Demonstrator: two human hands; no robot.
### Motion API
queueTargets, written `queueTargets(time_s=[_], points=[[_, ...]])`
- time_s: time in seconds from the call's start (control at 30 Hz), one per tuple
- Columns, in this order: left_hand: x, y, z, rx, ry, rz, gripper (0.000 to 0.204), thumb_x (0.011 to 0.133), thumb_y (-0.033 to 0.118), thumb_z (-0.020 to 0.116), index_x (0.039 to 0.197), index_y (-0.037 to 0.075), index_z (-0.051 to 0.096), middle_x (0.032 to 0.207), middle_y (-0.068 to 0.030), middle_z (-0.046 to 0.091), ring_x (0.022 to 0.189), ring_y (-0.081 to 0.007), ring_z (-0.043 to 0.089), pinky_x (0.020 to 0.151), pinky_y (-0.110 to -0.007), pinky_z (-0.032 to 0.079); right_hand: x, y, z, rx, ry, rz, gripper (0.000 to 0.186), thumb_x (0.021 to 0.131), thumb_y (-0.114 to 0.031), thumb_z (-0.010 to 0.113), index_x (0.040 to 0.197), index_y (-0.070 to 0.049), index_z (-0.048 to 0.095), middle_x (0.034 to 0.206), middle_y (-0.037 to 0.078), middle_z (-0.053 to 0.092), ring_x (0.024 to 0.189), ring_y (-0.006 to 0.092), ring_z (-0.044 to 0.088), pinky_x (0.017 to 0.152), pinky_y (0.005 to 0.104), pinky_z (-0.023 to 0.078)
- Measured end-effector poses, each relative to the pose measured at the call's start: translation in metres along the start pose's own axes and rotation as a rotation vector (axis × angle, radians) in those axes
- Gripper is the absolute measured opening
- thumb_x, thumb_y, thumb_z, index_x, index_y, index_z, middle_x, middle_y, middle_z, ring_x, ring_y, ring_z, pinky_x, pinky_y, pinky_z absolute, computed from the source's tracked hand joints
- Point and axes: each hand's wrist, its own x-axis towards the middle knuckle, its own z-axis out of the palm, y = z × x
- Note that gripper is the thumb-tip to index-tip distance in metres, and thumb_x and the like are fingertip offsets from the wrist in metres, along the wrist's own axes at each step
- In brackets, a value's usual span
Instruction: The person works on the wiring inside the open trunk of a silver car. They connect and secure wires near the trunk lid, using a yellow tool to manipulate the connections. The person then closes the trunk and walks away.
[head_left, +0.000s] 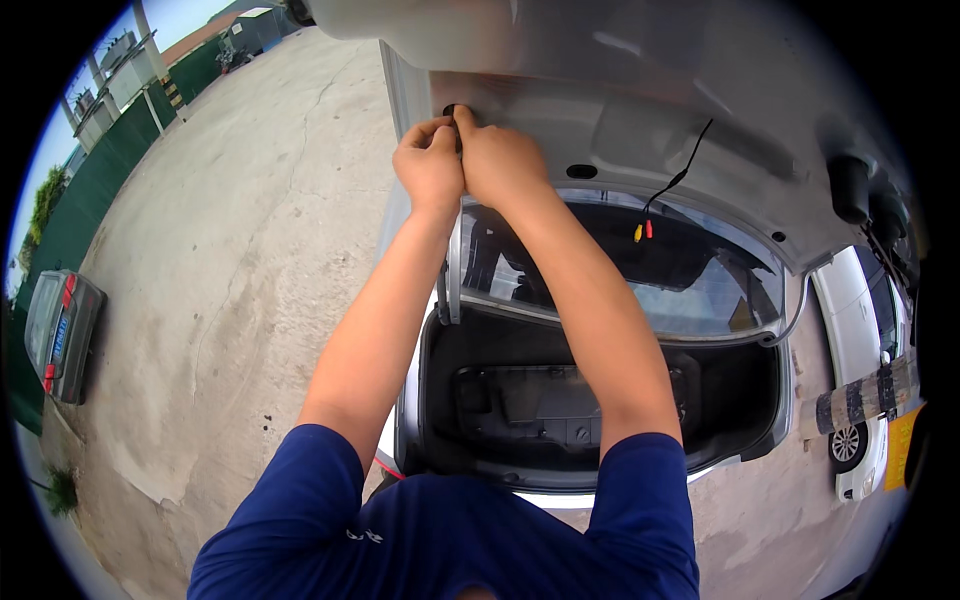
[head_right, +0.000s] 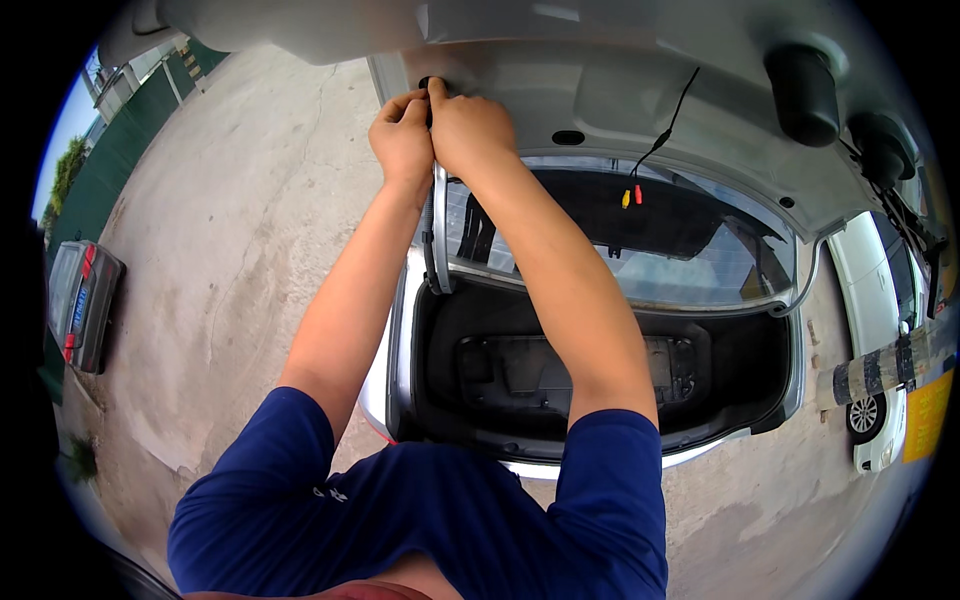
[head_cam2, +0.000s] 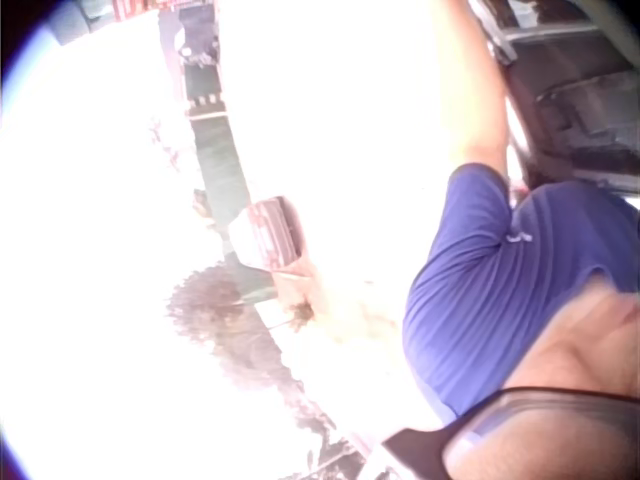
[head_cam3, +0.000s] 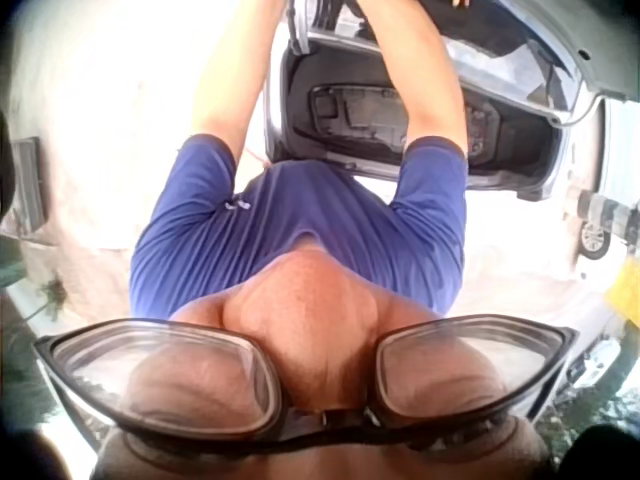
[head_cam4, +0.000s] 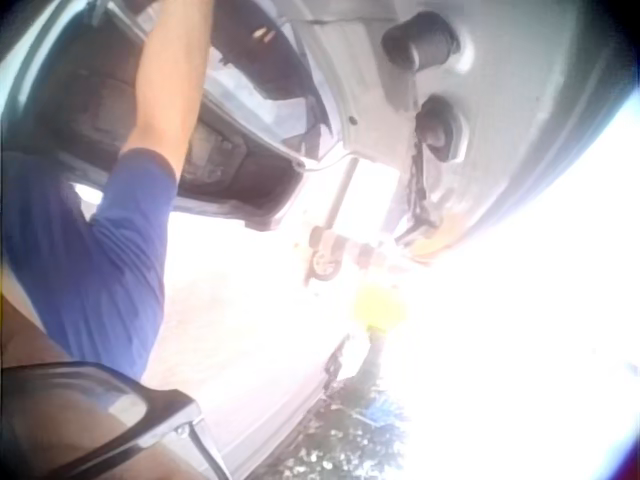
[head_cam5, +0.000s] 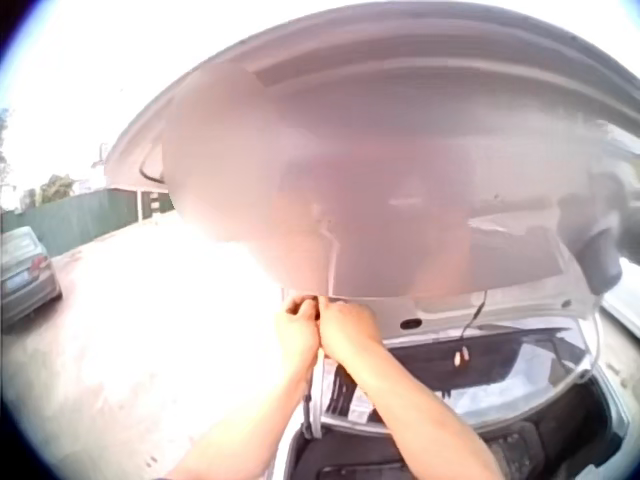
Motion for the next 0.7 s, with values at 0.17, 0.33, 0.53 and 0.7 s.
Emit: queueTargets(time_s=[0.17, 0.33, 0.53, 0.7], points=[[-0.002, 0.002, -0.004, 0.030, -0.019, -0.054, 0.014, 0.101, 0.005, 0.063, 0.110, -0.004, 0.070, 0.101, -0.0112, 0.074, 0.088, -0.0159, 0.068, 0.079, -0.030, 0.055, -0.002, -0.003, 0.002, 0.022, -0.023, -0.006, 0.070, 0.091, -0.015, 0.066, 0.157, -0.004, 0.045, 0.105, 0.020, 0.080, 0.096, 0.0337, 0.079, 0.080, 0.0458, 0.063], [0.000, -0.011, -0.006, 0.011, 0.012, 0.107, 0.014, 0.095, 0.002, 0.064, 0.108, -0.001, 0.061, 0.099, -0.0085, 0.068, 0.085, -0.0135, 0.064, 0.075, -0.030, 0.053, -0.008, 0.002, 0.009, 0.140, 0.007, -0.039, 0.075, 0.089, -0.013, 0.069, 0.158, -0.005, 0.040, 0.102, 0.022, 0.079, 0.095, 0.0393, 0.078, 0.081, 0.0488, 0.062], [-0.008, -0.004, -0.004, 0.169, -0.035, 0.202, 0.021, 0.094, -0.007, 0.057, 0.113, 0.003, 0.055, 0.103, -0.0069, 0.065, 0.094, -0.0139, 0.064, 0.084, -0.029, 0.054, -0.008, 0.022, 0.021, 0.533, 0.027, -0.081, 0.074, 0.092, -0.005, 0.064, 0.161, -0.009, 0.039, 0.101, 0.027, 0.076, 0.096, 0.0434, 0.075, 0.082, 0.0507, 0.057], [-0.002, -0.007, -0.003, 0.061, -0.065, 0.254, 0.021, 0.092, -0.007, 0.056, 0.111, 0.001, 0.056, 0.100, -0.0090, 0.065, 0.089, -0.0164, 0.066, 0.083, -0.032, 0.056, -0.002, 0.030, 0.013, 0.798, -0.071, -0.118, 0.071, 0.092, 0.000, 0.060, 0.160, -0.008, 0.040, 0.100, 0.024, 0.076, 0.093, 0.0399, 0.075, 0.081, 0.0473, 0.056]])
